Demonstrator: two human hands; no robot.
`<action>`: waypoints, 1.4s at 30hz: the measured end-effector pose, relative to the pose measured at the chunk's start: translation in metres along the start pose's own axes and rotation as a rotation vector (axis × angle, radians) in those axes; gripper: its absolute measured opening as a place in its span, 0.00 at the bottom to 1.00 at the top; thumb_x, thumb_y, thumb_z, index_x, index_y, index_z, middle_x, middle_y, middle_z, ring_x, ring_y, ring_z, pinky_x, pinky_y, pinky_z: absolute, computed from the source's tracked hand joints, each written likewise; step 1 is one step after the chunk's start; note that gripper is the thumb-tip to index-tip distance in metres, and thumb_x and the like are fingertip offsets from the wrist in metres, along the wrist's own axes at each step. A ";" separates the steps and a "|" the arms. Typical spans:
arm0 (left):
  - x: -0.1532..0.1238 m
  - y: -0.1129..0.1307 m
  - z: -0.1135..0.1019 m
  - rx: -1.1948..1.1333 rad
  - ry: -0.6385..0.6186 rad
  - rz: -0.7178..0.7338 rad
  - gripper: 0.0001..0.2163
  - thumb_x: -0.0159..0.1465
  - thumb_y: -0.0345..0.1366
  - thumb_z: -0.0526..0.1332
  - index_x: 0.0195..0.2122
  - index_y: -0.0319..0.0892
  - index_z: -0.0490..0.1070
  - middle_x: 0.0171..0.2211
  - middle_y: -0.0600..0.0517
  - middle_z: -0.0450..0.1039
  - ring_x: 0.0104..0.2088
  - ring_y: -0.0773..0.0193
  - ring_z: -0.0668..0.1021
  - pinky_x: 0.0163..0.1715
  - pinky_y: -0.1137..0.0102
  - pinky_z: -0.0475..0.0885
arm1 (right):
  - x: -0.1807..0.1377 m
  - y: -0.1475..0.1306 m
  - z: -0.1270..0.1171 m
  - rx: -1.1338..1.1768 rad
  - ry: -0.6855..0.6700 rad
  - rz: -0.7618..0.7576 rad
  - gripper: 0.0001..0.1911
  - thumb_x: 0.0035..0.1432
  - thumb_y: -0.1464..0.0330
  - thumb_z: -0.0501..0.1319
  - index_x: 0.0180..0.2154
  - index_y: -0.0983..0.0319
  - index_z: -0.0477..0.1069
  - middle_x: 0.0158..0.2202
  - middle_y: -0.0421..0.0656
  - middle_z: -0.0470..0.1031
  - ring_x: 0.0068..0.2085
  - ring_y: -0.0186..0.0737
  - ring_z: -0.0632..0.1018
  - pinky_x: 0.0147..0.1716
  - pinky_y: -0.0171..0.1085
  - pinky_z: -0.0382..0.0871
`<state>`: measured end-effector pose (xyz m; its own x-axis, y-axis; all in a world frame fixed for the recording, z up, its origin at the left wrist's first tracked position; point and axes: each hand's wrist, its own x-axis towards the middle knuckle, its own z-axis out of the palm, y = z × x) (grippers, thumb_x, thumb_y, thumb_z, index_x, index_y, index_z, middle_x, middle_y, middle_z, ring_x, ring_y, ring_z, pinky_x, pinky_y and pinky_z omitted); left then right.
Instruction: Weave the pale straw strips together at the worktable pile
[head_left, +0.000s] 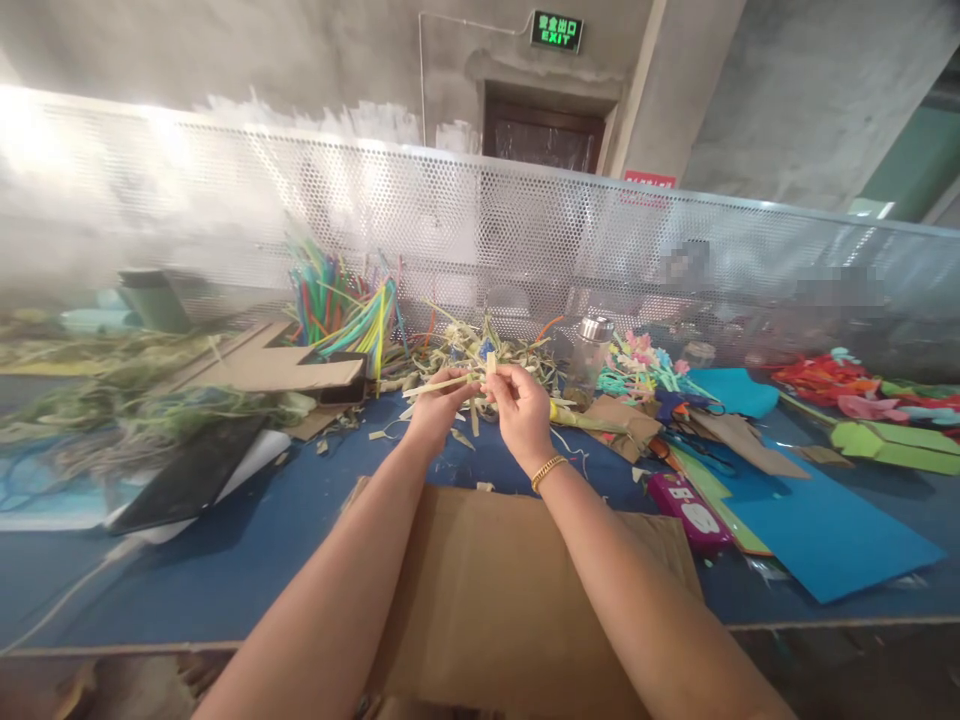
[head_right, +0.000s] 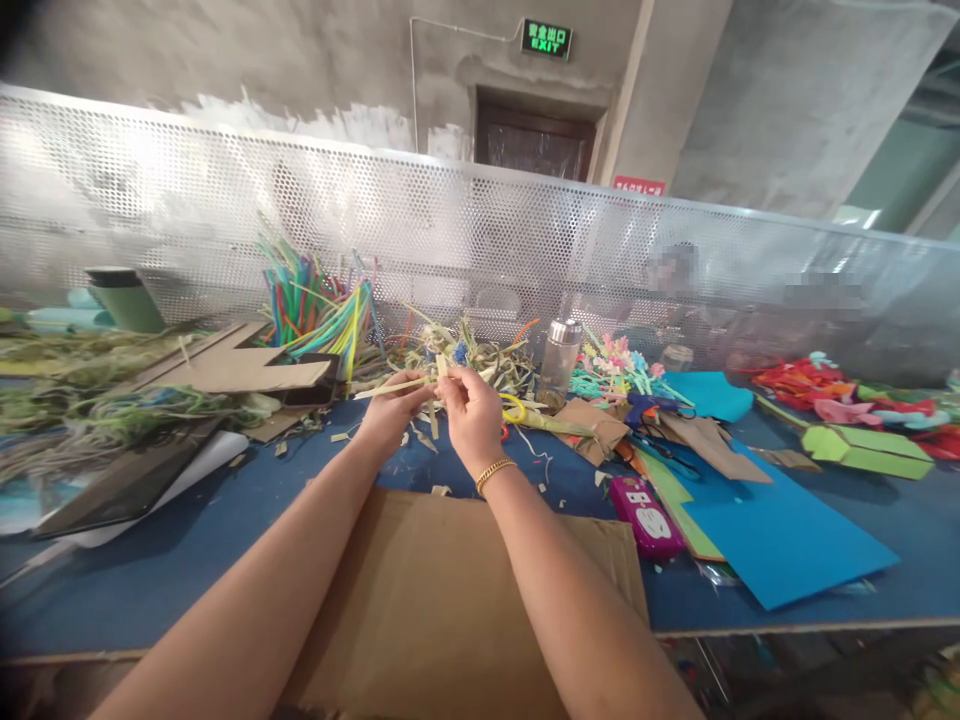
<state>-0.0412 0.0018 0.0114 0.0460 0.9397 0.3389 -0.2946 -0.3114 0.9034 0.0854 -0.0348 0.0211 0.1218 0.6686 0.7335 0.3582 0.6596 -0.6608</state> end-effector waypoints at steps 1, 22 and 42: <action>0.000 -0.001 0.000 -0.016 -0.002 -0.019 0.15 0.45 0.38 0.72 0.31 0.41 0.71 0.22 0.57 0.68 0.21 0.72 0.66 0.22 0.75 0.59 | 0.000 0.003 0.001 0.035 0.018 0.043 0.11 0.62 0.60 0.55 0.38 0.59 0.70 0.29 0.41 0.77 0.28 0.35 0.77 0.29 0.33 0.71; -0.001 -0.003 0.002 0.043 -0.038 0.032 0.11 0.48 0.36 0.69 0.31 0.42 0.70 0.20 0.58 0.66 0.21 0.71 0.66 0.22 0.75 0.59 | -0.002 0.011 0.004 -0.235 0.008 0.258 0.09 0.50 0.65 0.59 0.21 0.60 0.71 0.19 0.37 0.72 0.23 0.34 0.72 0.23 0.31 0.62; -0.002 -0.003 0.005 0.031 0.117 -0.121 0.11 0.46 0.40 0.69 0.26 0.41 0.72 0.22 0.55 0.69 0.24 0.68 0.71 0.20 0.75 0.63 | -0.004 0.006 0.000 -0.587 -0.043 -0.072 0.09 0.59 0.64 0.59 0.29 0.58 0.76 0.27 0.41 0.77 0.29 0.37 0.74 0.29 0.34 0.59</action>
<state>-0.0358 0.0005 0.0093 -0.0329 0.9800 0.1963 -0.2636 -0.1980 0.9441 0.0866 -0.0338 0.0143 0.0445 0.6506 0.7581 0.8181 0.4118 -0.4014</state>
